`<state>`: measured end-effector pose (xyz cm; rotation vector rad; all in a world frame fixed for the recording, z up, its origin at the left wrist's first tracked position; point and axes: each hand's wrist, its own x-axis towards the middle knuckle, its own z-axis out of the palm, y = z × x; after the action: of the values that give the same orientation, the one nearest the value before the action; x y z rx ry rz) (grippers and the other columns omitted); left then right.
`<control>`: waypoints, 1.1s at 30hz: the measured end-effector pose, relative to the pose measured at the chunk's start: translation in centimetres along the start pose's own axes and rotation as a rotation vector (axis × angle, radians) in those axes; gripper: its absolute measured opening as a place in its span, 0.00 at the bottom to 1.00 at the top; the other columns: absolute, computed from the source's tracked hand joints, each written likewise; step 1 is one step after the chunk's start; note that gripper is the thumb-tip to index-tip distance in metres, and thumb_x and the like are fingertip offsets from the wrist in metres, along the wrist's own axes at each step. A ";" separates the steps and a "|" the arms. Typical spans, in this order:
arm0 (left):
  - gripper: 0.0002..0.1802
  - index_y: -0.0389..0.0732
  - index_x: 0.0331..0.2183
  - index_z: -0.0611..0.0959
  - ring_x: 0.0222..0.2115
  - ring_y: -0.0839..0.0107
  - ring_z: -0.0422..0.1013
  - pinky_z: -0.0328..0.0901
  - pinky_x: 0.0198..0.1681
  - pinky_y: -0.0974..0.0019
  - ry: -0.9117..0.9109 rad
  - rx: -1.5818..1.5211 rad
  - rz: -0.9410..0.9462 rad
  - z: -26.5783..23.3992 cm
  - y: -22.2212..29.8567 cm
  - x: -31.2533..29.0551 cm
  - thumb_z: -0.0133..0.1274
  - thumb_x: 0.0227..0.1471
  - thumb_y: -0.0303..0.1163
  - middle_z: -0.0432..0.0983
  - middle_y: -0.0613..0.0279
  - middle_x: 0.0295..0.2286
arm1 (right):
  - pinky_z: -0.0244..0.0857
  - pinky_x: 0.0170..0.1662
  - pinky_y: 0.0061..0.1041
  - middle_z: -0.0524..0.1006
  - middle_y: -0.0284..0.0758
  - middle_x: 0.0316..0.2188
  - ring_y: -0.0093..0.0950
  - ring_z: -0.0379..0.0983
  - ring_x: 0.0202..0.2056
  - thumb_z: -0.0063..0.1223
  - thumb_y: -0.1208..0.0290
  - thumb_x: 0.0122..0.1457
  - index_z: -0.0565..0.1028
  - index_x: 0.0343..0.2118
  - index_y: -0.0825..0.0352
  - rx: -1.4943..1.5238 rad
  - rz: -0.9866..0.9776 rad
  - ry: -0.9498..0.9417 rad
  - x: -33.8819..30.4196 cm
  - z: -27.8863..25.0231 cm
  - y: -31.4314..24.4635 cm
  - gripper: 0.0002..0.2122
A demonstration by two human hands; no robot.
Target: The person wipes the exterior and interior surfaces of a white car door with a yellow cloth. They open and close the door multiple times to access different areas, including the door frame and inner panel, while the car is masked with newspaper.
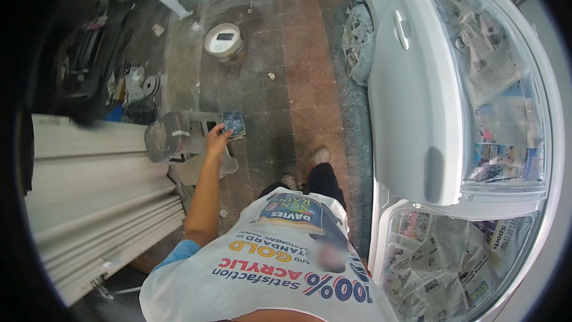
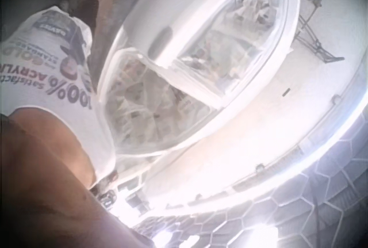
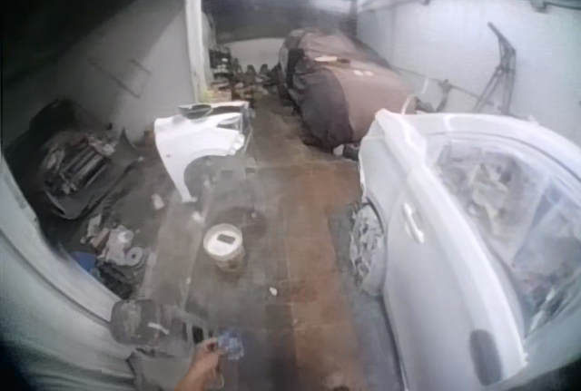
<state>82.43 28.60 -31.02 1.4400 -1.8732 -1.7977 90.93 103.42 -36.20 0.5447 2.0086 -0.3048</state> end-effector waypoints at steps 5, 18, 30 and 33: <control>0.31 0.38 0.63 0.74 0.49 0.62 0.79 0.74 0.47 0.58 0.104 -0.086 -0.103 1.6 4.5 10.8 0.63 0.60 0.22 0.80 0.48 0.51 | 0.72 0.60 0.47 0.80 0.57 0.55 0.53 0.77 0.58 0.60 0.43 0.61 0.81 0.55 0.76 0.026 0.042 -0.075 2.8 0.4 -8.5 0.34; 0.45 0.49 0.70 0.61 0.46 0.57 0.78 0.76 0.48 0.55 0.273 -0.132 -0.131 2.6 21.6 34.0 0.62 0.58 0.18 0.77 0.46 0.53 | 0.73 0.54 0.46 0.83 0.57 0.48 0.56 0.80 0.52 0.62 0.53 0.65 0.78 0.54 0.71 0.317 -0.675 0.475 10.7 -31.1 -54.8 0.26; 0.58 0.47 0.76 0.55 0.71 0.34 0.54 0.56 0.68 0.27 0.064 -0.017 -0.494 -8.0 26.1 68.8 0.63 0.56 0.59 0.50 0.42 0.73 | 0.75 0.54 0.50 0.83 0.59 0.46 0.55 0.81 0.51 0.65 0.49 0.60 0.79 0.56 0.68 0.458 0.188 0.645 -3.5 -9.2 -56.6 0.29; 0.57 0.52 0.77 0.51 0.74 0.35 0.44 0.48 0.69 0.20 -0.126 0.229 -0.576 -6.9 26.7 72.0 0.56 0.60 0.64 0.41 0.47 0.76 | 0.74 0.58 0.43 0.84 0.56 0.49 0.52 0.81 0.53 0.70 0.51 0.53 0.84 0.54 0.67 0.594 0.545 0.547 -9.7 6.7 -57.7 0.29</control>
<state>36.42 -32.51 -40.98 2.1745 -1.9048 -1.9875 71.28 48.08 -31.72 1.6606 2.1603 -0.4460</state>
